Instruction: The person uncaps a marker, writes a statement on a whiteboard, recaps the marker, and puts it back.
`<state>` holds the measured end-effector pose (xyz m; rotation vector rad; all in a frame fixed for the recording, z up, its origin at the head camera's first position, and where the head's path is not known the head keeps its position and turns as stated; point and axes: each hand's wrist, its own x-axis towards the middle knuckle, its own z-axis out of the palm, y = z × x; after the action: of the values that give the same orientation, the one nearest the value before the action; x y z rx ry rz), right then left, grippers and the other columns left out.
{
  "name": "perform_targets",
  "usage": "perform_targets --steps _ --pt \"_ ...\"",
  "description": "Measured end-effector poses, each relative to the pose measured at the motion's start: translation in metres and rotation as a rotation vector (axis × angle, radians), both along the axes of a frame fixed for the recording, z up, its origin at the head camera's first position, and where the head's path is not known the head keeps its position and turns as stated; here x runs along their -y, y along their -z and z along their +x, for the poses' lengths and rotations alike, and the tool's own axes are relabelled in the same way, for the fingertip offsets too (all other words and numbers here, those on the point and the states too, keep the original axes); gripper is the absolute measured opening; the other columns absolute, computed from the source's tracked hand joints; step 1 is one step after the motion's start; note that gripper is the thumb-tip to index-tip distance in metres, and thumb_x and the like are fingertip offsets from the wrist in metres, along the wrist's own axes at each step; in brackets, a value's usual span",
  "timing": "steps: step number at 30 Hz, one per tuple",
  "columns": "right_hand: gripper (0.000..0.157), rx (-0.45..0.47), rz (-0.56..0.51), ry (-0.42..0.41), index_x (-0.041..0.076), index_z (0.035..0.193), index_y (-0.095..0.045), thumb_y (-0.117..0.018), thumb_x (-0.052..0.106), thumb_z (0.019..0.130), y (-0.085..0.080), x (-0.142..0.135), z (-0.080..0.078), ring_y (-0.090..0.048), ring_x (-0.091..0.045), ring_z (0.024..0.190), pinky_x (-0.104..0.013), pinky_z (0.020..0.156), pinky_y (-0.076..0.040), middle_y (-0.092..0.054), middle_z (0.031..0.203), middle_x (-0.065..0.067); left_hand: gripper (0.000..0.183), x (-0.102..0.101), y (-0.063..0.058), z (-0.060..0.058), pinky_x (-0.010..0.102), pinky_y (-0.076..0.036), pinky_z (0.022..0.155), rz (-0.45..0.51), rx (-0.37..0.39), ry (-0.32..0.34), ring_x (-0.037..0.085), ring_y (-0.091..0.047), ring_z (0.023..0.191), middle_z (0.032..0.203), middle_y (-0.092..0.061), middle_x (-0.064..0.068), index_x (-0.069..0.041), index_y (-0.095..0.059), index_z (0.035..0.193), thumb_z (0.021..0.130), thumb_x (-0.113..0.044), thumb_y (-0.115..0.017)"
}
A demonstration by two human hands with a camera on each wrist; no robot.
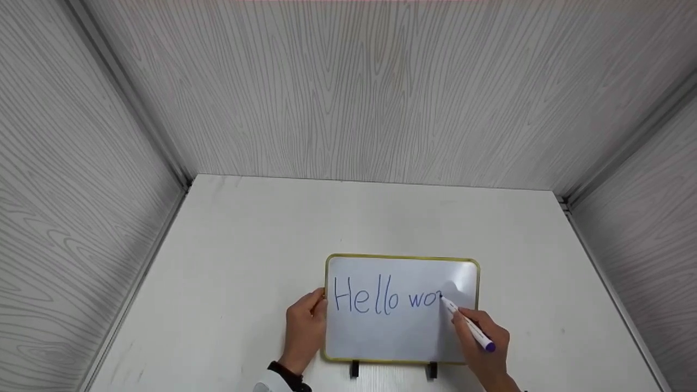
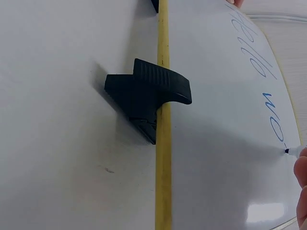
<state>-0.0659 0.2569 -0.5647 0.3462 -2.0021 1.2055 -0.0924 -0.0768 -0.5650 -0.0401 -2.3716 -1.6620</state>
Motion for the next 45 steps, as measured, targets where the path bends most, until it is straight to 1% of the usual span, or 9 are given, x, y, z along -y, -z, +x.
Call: perform_targets --steps 3,6,8,15,18,24,32,39,45 --pt "0.03 0.03 -0.004 -0.018 -0.003 0.089 -0.076 -0.074 -0.026 0.07 0.002 0.001 0.006 -0.068 0.0 0.067 -0.014 0.055 -0.05 -0.075 0.075 -0.007 0.028 0.0 0.0 -0.001 0.029 -0.056 0.076 0.002 -0.003 -0.003 0.021 -0.068 0.091 0.104 -0.073 0.016 0.011 -0.071 0.122 0.096 0.013 -0.064" --pt "0.029 0.075 0.004 -0.011 0.0 0.088 -0.076 -0.075 -0.024 0.072 0.003 0.002 0.012 -0.067 0.002 0.066 -0.014 0.054 -0.049 -0.075 0.075 -0.004 0.027 0.001 -0.002 -0.001 0.03 -0.056 0.076 0.003 0.005 -0.007 0.021 -0.068 0.092 0.105 -0.074 0.015 0.01 -0.071 0.122 0.096 0.013 -0.064" --pt "0.029 0.078 0.017 -0.013 0.0 0.088 -0.076 -0.076 -0.024 0.071 0.003 0.003 0.014 -0.066 0.001 0.065 -0.014 0.054 -0.049 -0.075 0.075 -0.005 0.027 0.001 -0.003 -0.001 0.03 -0.056 0.076 0.003 0.014 -0.007 0.021 -0.068 0.092 0.105 -0.074 0.015 0.01 -0.071 0.122 0.096 0.012 -0.063" --pt "0.029 0.032 0.026 -0.016 -0.003 0.089 -0.076 -0.075 -0.025 0.07 0.004 -0.001 0.005 -0.066 0.001 0.065 -0.014 0.055 -0.049 -0.075 0.076 -0.007 0.029 0.0 -0.002 -0.001 0.03 -0.056 0.078 0.024 0.05 -0.002 0.021 -0.068 0.095 0.107 -0.073 0.015 0.011 -0.069 0.125 0.097 0.011 -0.063" --pt "0.029 0.023 0.017 -0.02 -0.004 0.091 -0.076 -0.074 -0.025 0.071 0.002 -0.003 0.001 -0.068 -0.001 0.066 -0.014 0.056 -0.05 -0.075 0.076 -0.008 0.029 0.0 -0.002 -0.001 0.03 -0.056 0.078 0.015 0.044 -0.005 0.021 -0.068 0.094 0.107 -0.073 0.016 0.011 -0.069 0.125 0.097 0.011 -0.063" --pt "0.027 0.052 0.024 0.005 -0.003 0.093 -0.076 -0.074 -0.023 0.074 -0.008 -0.005 0.0 -0.069 0.001 0.07 -0.013 0.058 -0.051 -0.076 0.077 -0.007 0.028 0.0 -0.001 -0.001 0.031 -0.057 0.078 -0.023 0.014 -0.005 0.021 -0.068 0.094 0.106 -0.074 0.015 0.011 -0.07 0.123 0.096 0.012 -0.064" --pt "0.022 0.112 -0.047 0.072 -0.006 0.094 -0.073 -0.072 -0.023 0.08 -0.012 -0.002 0.007 -0.065 0.0 0.062 -0.013 0.056 -0.051 -0.075 0.079 -0.002 0.028 -0.001 -0.003 0.001 0.031 -0.057 0.077 -0.033 0.027 -0.008 0.019 -0.068 0.092 0.104 -0.073 0.014 0.009 -0.071 0.123 0.097 0.011 -0.064" --pt "0.022 0.086 -0.069 0.072 -0.008 0.093 -0.073 -0.071 -0.024 0.079 -0.016 -0.008 -0.001 -0.065 -0.001 0.062 -0.013 0.056 -0.05 -0.074 0.077 -0.013 0.029 0.0 -0.003 0.0 0.033 -0.057 0.08 -0.012 0.046 -0.004 0.021 -0.068 0.095 0.107 -0.073 0.015 0.011 -0.07 0.125 0.097 0.011 -0.063" --pt "0.022 0.1 -0.049 0.084 -0.008 0.093 -0.073 -0.07 -0.026 0.079 -0.017 -0.011 -0.007 -0.063 0.002 0.063 -0.012 0.057 -0.049 -0.073 0.077 -0.013 0.028 0.0 -0.002 -0.001 0.03 -0.056 0.078 0.0 0.04 0.003 0.019 -0.066 0.091 0.105 -0.073 0.013 0.009 -0.07 0.124 0.097 0.011 -0.063"
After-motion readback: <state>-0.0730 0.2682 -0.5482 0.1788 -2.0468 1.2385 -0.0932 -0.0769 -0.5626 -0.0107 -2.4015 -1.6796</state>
